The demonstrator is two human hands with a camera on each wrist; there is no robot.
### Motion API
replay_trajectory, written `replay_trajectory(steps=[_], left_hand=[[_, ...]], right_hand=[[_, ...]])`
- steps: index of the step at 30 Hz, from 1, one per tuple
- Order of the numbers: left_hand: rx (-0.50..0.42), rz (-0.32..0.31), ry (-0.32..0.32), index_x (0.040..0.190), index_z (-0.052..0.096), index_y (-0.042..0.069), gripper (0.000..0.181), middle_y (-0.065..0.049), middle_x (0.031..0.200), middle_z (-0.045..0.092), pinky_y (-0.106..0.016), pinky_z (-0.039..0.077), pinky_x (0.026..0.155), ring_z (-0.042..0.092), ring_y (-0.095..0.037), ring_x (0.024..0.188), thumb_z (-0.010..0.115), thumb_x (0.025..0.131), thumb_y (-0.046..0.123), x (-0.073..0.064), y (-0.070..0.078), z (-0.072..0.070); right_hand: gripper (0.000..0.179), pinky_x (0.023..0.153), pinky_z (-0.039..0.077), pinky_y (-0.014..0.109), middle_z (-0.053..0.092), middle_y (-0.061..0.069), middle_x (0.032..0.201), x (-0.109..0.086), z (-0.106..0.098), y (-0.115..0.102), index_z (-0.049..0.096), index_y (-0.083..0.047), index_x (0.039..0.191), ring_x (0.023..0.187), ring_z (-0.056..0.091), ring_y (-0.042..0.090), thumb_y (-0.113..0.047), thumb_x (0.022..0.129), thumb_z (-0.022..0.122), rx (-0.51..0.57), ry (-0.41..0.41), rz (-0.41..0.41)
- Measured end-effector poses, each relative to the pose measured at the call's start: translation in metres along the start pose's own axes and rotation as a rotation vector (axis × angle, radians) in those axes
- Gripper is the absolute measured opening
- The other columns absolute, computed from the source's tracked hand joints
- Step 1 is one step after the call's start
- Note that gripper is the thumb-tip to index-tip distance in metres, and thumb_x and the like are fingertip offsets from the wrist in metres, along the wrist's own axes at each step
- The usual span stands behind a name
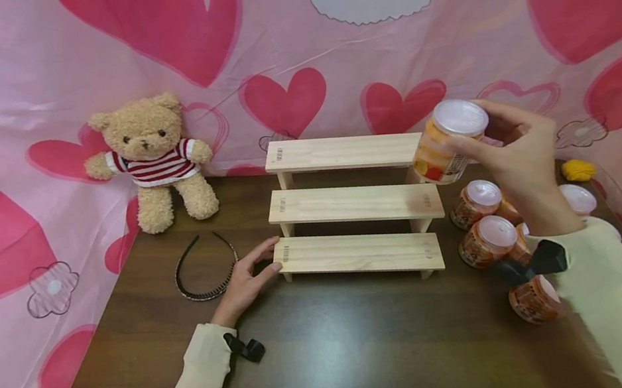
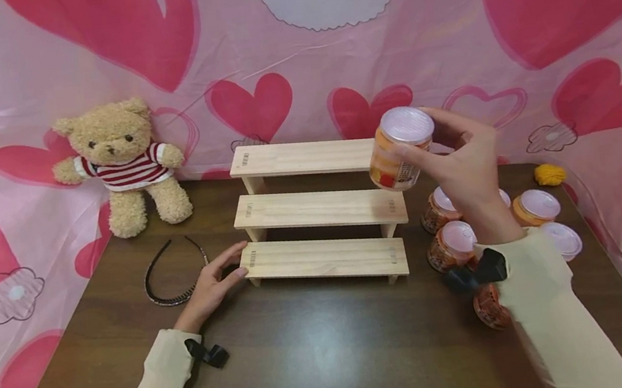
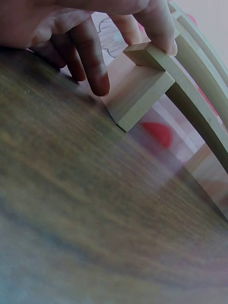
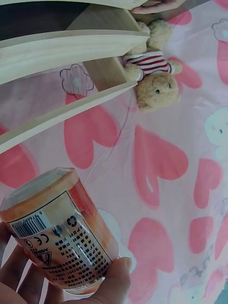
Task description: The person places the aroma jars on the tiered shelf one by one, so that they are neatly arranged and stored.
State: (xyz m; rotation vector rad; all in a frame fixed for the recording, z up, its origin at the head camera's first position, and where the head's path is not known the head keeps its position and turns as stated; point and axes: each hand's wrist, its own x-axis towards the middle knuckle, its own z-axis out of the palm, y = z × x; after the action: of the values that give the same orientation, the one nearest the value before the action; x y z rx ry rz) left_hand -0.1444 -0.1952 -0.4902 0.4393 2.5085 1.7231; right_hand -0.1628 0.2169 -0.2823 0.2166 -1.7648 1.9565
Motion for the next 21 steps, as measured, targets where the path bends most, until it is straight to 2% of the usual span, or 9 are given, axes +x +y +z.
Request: replay_trajectory(steps=[6, 14, 21], left_hand=[[-0.003, -0.005, 0.002, 0.145, 0.054, 0.020, 0.050, -0.013, 0.127, 0.068, -0.040, 0.038, 0.107, 0.058, -0.007, 0.117, 0.067, 0.097, 0.019, 0.000, 0.000, 0.000], [-0.016, -0.009, -0.007, 0.146, 0.054, 0.018, 0.050, -0.014, 0.129, 0.067, -0.049, 0.034, 0.110, 0.057, -0.011, 0.119, 0.066, 0.097, 0.019, 0.001, -0.001, 0.000], [0.003, -0.004, 0.004, 0.145, 0.054, 0.017, 0.049, -0.014, 0.127, 0.068, -0.042, 0.037, 0.108, 0.058, -0.009, 0.116, 0.066, 0.097, 0.017, 0.001, -0.003, 0.000]], right_hand=[[0.047, 0.074, 0.056, 0.018, 0.077, 0.003, 0.097, 0.004, 0.013, 0.002, 0.074, 0.001, 0.116, 0.087, 0.067, 0.016, 0.007, 0.070, 0.085, -0.023, -0.037, 0.029], [0.048, 0.083, 0.053, 0.018, 0.077, -0.003, 0.099, 0.007, 0.029, 0.008, 0.074, -0.002, 0.117, 0.092, 0.067, 0.014, 0.002, 0.071, 0.086, -0.059, -0.079, 0.047], [0.046, 0.082, 0.050, 0.019, 0.076, -0.008, 0.097, 0.010, 0.046, 0.012, 0.075, -0.005, 0.116, 0.093, 0.066, 0.012, -0.004, 0.072, 0.088, -0.112, -0.113, 0.070]])
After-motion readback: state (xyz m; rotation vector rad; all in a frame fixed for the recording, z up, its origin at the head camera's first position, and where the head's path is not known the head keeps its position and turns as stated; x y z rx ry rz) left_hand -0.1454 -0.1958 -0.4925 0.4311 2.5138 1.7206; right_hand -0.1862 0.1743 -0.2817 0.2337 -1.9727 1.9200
